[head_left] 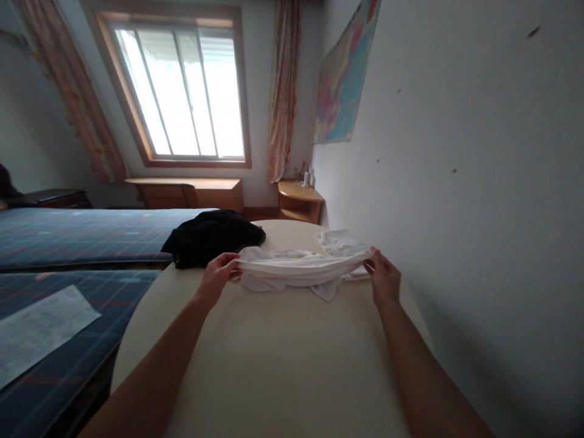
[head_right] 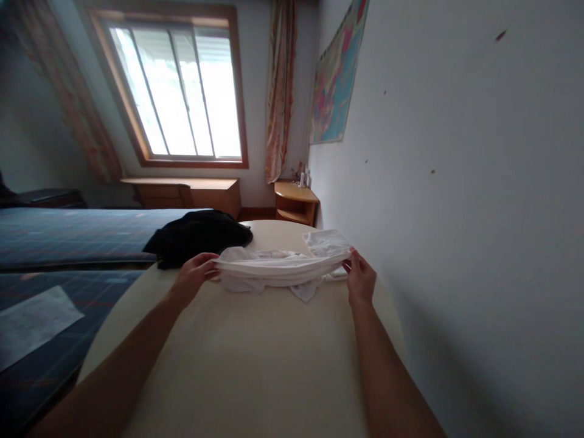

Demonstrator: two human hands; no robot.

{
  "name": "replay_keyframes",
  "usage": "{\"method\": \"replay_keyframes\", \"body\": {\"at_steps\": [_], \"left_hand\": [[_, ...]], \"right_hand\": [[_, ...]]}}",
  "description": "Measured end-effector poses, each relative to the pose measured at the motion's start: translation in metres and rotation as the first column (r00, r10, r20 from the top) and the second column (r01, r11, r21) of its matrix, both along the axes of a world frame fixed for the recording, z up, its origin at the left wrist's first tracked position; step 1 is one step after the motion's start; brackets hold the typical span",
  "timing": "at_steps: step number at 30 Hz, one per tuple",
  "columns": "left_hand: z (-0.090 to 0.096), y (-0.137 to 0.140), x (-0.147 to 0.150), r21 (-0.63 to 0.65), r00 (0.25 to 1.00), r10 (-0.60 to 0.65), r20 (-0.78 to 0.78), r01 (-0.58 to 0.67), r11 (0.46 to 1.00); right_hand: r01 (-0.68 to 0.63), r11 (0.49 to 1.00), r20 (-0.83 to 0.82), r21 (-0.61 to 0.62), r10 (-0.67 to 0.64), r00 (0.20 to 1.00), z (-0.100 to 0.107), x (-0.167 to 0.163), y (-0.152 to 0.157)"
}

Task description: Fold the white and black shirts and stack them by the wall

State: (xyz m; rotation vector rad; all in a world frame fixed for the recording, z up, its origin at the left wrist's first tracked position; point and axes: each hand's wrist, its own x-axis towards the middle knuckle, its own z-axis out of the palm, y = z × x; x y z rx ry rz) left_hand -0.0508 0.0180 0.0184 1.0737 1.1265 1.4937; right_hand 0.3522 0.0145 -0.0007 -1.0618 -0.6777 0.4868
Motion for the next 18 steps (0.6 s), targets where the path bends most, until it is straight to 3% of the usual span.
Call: {"method": "replay_keyframes", "body": {"at_steps": [6, 13, 18], "left_hand": [[0.0004, -0.0016, -0.0028, 0.040, 0.998, -0.059, -0.032, 0.061, 0.997], [-0.0032, -0.0002, -0.0052, 0.021, 0.991, -0.076, -0.109, 0.079, 0.997], [-0.0055, 0.0028, -0.0083, -0.051, 0.993, -0.110, -0.031, 0.108, 0.993]], "right_hand": [[0.150, 0.980, 0.188, -0.134, -0.123, 0.974, 0.0009, 0.0049, -0.0031], [0.121, 0.977, 0.200, -0.173, -0.085, 0.976, -0.0021, 0.0094, -0.0026], [0.100, 0.981, 0.145, -0.164, -0.076, 0.986, -0.0030, 0.0097, -0.0007]]}}
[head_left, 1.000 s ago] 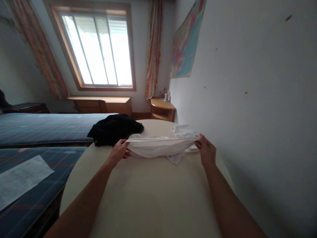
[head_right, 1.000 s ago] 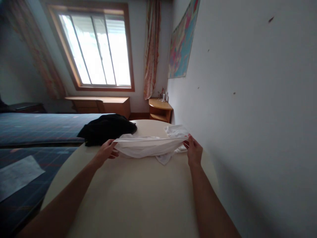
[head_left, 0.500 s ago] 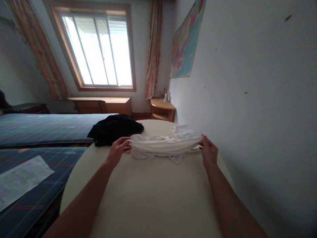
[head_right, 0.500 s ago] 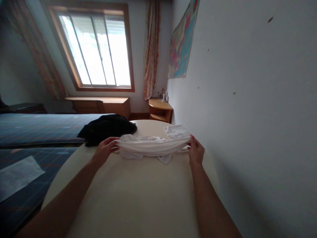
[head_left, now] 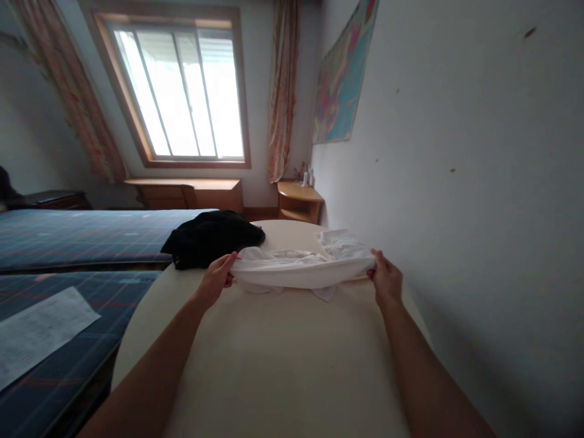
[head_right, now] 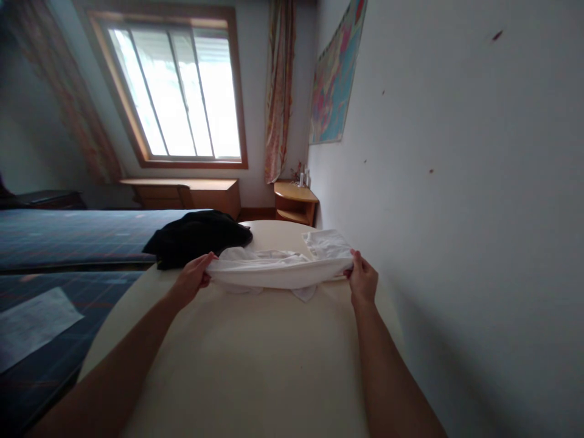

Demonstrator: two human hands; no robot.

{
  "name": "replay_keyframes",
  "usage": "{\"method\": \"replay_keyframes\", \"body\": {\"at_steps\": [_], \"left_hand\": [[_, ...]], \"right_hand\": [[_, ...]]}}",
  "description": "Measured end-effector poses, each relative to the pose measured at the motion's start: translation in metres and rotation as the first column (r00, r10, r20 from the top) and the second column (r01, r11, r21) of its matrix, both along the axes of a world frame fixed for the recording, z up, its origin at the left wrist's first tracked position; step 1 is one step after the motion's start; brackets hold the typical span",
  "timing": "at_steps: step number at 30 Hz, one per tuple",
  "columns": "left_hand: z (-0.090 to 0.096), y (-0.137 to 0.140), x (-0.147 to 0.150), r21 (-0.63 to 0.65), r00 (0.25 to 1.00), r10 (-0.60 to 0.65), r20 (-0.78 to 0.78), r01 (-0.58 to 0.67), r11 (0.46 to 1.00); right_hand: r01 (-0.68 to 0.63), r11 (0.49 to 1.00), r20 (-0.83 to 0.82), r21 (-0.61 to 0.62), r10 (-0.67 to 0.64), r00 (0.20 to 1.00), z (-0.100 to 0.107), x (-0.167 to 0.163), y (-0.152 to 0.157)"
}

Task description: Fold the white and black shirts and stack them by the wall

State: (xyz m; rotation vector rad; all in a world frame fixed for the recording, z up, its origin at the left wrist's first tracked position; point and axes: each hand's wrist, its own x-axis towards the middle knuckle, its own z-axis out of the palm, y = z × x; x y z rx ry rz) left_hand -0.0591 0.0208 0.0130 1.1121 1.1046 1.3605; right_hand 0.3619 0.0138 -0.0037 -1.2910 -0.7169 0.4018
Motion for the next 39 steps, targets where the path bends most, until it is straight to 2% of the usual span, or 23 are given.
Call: {"method": "replay_keyframes", "body": {"at_steps": [3, 6, 9, 11, 14, 18, 23, 28, 34, 36, 39], "left_hand": [[0.002, -0.002, -0.002, 0.015, 0.990, -0.101, 0.094, 0.100, 0.995], [0.002, -0.003, -0.001, 0.044, 0.973, -0.181, 0.141, 0.177, 0.983], [-0.001, -0.001, 0.000, 0.066, 0.989, -0.116, 0.091, 0.111, 0.992], [-0.003, 0.002, 0.001, 0.093, 0.997, -0.054, 0.056, 0.048, 0.995], [-0.006, 0.007, -0.001, 0.124, 0.999, 0.015, 0.038, -0.019, 0.992], [-0.007, 0.011, -0.007, 0.129, 0.988, 0.149, 0.033, -0.152, 0.980], [-0.005, 0.015, -0.011, 0.191, 0.935, 0.306, 0.182, -0.338, 0.922], [0.001, 0.011, -0.008, 0.239, 0.927, 0.330, 0.180, -0.366, 0.899], [0.004, 0.010, -0.007, 0.292, 0.890, 0.431, 0.148, -0.456, 0.841], [0.006, 0.009, -0.009, 0.296, 0.877, 0.446, 0.181, -0.481, 0.826], [0.010, 0.008, -0.009, 0.280, 0.881, 0.398, 0.255, -0.461, 0.842]], "right_hand": [[-0.078, 0.993, -0.134, 0.093, 0.090, 0.987, 0.002, -0.003, 0.002], [-0.203, 0.955, -0.209, 0.215, 0.248, 0.946, 0.006, -0.007, 0.002], [-0.301, 0.911, -0.206, 0.283, 0.364, 0.908, 0.010, -0.011, 0.001], [-0.314, 0.898, -0.180, 0.307, 0.379, 0.908, 0.010, -0.013, 0.000], [-0.299, 0.906, -0.137, 0.299, 0.351, 0.926, 0.009, -0.013, 0.001], [-0.238, 0.949, -0.061, 0.206, 0.255, 0.965, 0.005, -0.008, 0.002], [-0.109, 0.981, -0.037, 0.158, 0.116, 0.993, 0.001, -0.001, 0.005], [-0.007, 0.989, 0.071, 0.150, -0.004, 0.998, 0.002, -0.002, 0.007], [-0.070, 0.984, -0.035, 0.161, 0.077, 0.996, 0.011, -0.010, 0.000], [-0.030, 0.985, -0.010, 0.170, 0.032, 0.999, 0.014, -0.012, -0.002], [0.020, 0.976, 0.016, 0.217, -0.024, 1.000, 0.017, -0.013, -0.005]]}}
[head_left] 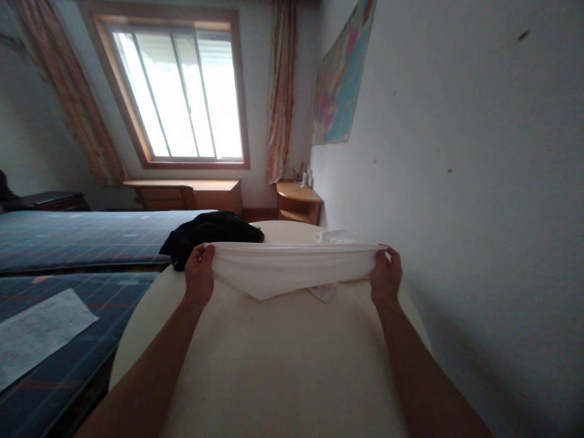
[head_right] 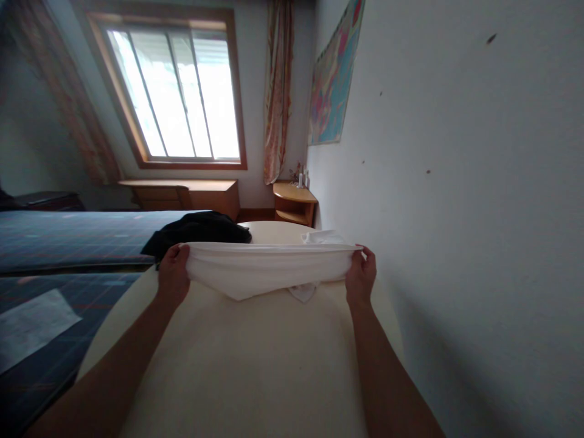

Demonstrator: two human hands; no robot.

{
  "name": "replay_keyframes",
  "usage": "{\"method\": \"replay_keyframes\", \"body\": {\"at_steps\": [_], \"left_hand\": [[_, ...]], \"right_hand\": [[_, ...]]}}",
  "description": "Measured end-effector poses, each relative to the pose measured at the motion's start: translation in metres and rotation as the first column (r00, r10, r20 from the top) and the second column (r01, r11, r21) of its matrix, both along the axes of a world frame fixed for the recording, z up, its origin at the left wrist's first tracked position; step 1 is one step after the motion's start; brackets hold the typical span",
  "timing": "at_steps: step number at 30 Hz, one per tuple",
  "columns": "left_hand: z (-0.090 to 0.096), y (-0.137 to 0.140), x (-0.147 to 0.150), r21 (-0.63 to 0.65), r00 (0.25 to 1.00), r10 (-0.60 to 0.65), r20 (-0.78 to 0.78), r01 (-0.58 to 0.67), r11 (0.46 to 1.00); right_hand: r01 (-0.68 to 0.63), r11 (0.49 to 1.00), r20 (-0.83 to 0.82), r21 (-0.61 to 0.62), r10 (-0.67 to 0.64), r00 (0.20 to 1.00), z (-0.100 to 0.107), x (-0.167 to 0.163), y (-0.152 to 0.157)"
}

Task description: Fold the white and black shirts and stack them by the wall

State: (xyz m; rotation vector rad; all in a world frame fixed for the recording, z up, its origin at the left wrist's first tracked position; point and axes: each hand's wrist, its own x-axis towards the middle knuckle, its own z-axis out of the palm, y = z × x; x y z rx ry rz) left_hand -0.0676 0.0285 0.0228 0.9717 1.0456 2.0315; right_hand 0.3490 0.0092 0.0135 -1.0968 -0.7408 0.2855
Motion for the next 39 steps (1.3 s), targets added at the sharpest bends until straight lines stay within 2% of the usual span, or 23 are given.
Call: {"method": "replay_keyframes", "body": {"at_steps": [4, 8, 10, 13, 15, 19, 21, 23, 25, 28, 31, 33, 35, 39], "left_hand": [[0.004, -0.003, 0.005, 0.006, 0.990, -0.134, 0.032, 0.134, 0.991], [0.004, -0.003, 0.008, -0.034, 0.986, -0.160, 0.048, 0.162, 0.986], [0.004, -0.003, 0.007, -0.039, 0.989, -0.123, 0.078, 0.126, 0.991], [0.006, -0.003, 0.004, -0.041, 0.991, -0.066, 0.116, 0.071, 0.997], [0.009, -0.004, 0.004, -0.045, 0.986, -0.080, 0.144, 0.087, 0.995], [0.013, -0.009, 0.006, -0.027, 0.954, -0.231, 0.192, 0.241, 0.970], [0.012, -0.012, 0.007, -0.001, 0.931, -0.331, 0.154, 0.335, 0.942], [0.010, -0.016, 0.006, -0.008, 0.902, -0.429, 0.051, 0.429, 0.903], [0.006, -0.020, 0.005, -0.097, 0.833, -0.547, -0.078, 0.540, 0.836], [0.002, -0.027, 0.003, -0.322, 0.652, -0.737, -0.180, 0.668, 0.670], [0.004, -0.035, 0.001, -0.499, 0.476, -0.858, -0.192, 0.706, 0.503], [0.009, -0.040, 0.001, -0.569, 0.374, -0.906, -0.199, 0.708, 0.418], [0.013, -0.042, 0.003, -0.593, 0.312, -0.924, -0.222, 0.708, 0.382], [0.014, -0.042, 0.011, -0.620, 0.297, -0.914, -0.275, 0.672, 0.405]], "right_hand": [[-0.080, 0.997, 0.011, -0.003, 0.080, 0.997, 0.004, -0.004, -0.004], [-0.221, 0.975, -0.046, 0.008, 0.222, 0.974, 0.009, -0.009, -0.008], [-0.221, 0.975, -0.071, 0.024, 0.222, 0.973, 0.010, -0.010, -0.008], [-0.151, 0.988, -0.048, 0.009, 0.151, 0.987, 0.010, -0.009, -0.009], [-0.139, 0.990, -0.031, -0.012, 0.138, 0.990, 0.009, -0.008, -0.009], [-0.173, 0.985, -0.031, 0.021, 0.174, 0.984, 0.009, -0.008, -0.007], [-0.230, 0.972, -0.068, 0.048, 0.233, 0.970, 0.010, -0.007, -0.008], [-0.326, 0.943, -0.098, 0.065, 0.331, 0.939, 0.011, -0.006, -0.011], [-0.424, 0.903, -0.081, 0.075, 0.429, 0.900, 0.014, -0.004, -0.016], [-0.542, 0.840, 0.000, 0.023, 0.542, 0.840, 0.019, -0.002, -0.026], [-0.655, 0.747, -0.018, -0.113, 0.658, 0.753, 0.024, -0.003, -0.032], [-0.694, 0.694, -0.031, -0.191, 0.702, 0.711, 0.024, -0.004, -0.034], [-0.702, 0.671, -0.010, -0.241, 0.721, 0.693, 0.022, -0.006, -0.033], [-0.686, 0.629, 0.140, -0.366, 0.766, 0.627, 0.013, -0.015, -0.029]]}}
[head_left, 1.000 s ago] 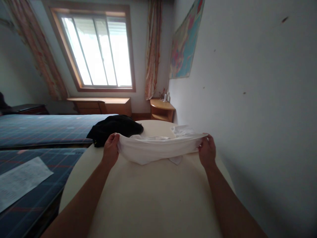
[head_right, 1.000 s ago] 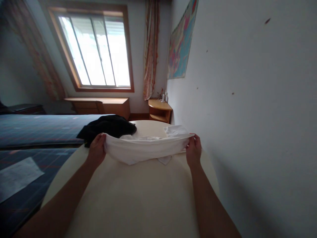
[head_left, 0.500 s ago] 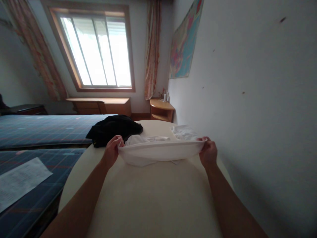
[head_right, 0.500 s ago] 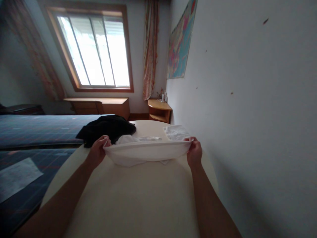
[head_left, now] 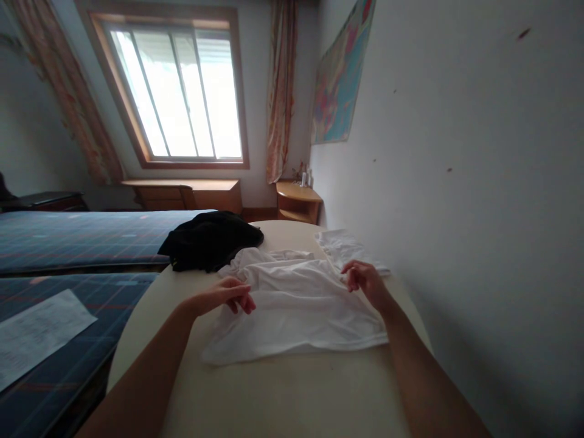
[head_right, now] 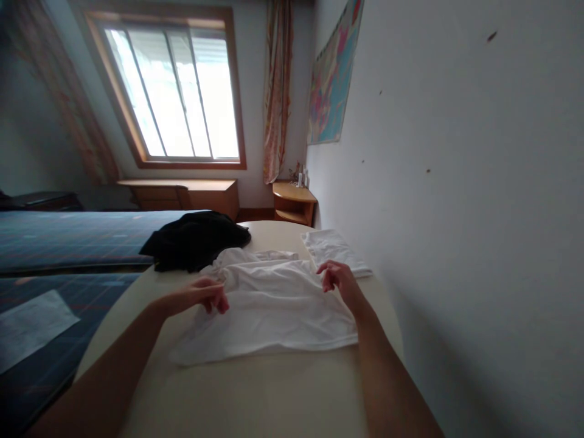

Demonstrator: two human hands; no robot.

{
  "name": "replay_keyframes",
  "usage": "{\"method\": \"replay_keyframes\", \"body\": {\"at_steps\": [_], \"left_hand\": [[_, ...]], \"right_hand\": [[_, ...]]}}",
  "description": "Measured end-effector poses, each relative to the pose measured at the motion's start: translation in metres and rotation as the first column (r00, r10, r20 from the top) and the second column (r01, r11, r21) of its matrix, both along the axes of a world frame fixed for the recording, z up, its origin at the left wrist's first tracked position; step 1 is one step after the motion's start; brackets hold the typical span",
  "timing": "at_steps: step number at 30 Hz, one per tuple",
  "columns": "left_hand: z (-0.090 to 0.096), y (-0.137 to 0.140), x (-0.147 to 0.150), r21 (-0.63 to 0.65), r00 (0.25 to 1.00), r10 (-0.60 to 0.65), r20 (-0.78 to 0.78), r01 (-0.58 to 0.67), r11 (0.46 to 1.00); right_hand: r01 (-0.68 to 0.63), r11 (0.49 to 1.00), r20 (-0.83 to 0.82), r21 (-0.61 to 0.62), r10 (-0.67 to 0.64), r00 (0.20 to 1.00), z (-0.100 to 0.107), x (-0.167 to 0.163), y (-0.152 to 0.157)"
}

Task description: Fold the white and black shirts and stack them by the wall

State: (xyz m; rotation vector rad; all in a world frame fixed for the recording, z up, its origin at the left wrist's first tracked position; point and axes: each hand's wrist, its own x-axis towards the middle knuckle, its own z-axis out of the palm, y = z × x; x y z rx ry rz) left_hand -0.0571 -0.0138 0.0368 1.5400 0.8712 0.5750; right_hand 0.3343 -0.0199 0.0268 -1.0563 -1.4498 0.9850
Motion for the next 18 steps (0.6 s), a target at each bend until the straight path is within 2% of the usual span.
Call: {"method": "replay_keyframes", "body": {"at_steps": [2, 4, 7, 10, 13, 15, 16, 17, 18], "left_hand": [[-0.004, 0.000, 0.006, -0.023, 0.997, -0.032, -0.071, 0.030, 0.999], [-0.010, 0.000, 0.013, -0.029, 0.981, -0.108, -0.163, 0.105, 0.994], [-0.018, -0.003, 0.024, 0.096, 0.942, -0.120, -0.315, 0.157, 0.983], [-0.023, -0.004, 0.035, 0.325, 0.896, 0.009, -0.444, 0.151, 0.934], [-0.024, -0.004, 0.043, 0.537, 0.854, 0.154, -0.498, 0.164, 0.827], [-0.024, -0.004, 0.044, 0.619, 0.838, 0.219, -0.501, 0.170, 0.767], [-0.023, -0.005, 0.044, 0.627, 0.833, 0.229, -0.504, 0.170, 0.760], [-0.022, -0.006, 0.042, 0.609, 0.830, 0.224, -0.510, 0.165, 0.776], [-0.021, -0.007, 0.041, 0.559, 0.831, 0.197, -0.520, 0.157, 0.815]], "right_hand": [[-0.079, 0.997, 0.188, 0.006, 0.076, 0.979, -0.003, -0.010, -0.001], [-0.166, 0.986, 0.374, -0.024, 0.163, 0.913, -0.003, -0.023, -0.004], [-0.270, 0.959, 0.565, -0.082, 0.268, 0.780, -0.001, -0.048, -0.012], [-0.376, 0.925, 0.667, -0.057, 0.316, 0.675, -0.001, -0.069, -0.016], [-0.436, 0.899, 0.742, -0.030, 0.313, 0.593, -0.002, -0.082, -0.018], [-0.451, 0.889, 0.766, -0.080, 0.344, 0.543, -0.002, -0.087, -0.021], [-0.454, 0.882, 0.770, -0.124, 0.374, 0.517, -0.002, -0.090, -0.023], [-0.456, 0.873, 0.767, -0.176, 0.412, 0.492, -0.001, -0.093, -0.026], [-0.460, 0.858, 0.759, -0.229, 0.453, 0.468, 0.000, -0.096, -0.030]]}}
